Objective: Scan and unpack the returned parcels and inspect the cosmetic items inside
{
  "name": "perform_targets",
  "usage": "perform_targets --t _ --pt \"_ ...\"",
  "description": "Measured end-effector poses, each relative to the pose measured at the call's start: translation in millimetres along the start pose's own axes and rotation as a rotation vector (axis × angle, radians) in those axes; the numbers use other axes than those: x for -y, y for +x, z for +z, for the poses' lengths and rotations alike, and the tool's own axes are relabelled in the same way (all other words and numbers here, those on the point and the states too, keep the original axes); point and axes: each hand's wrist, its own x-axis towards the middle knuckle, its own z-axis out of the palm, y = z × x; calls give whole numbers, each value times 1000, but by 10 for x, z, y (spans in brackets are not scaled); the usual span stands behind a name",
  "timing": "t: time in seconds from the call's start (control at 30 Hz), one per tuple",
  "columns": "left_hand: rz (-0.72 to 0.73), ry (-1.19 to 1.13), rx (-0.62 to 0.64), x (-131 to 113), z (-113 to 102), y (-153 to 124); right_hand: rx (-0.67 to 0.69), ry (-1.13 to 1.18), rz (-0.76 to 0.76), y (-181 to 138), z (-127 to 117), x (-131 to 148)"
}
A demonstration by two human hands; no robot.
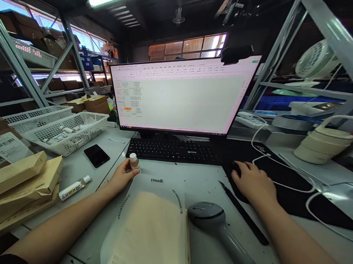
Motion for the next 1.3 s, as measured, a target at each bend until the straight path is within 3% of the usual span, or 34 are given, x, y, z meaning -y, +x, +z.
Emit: perform_targets --t 1.3 --pt "-25 7 108 -77 16 -43 2 18 -4 -30 -62 37"
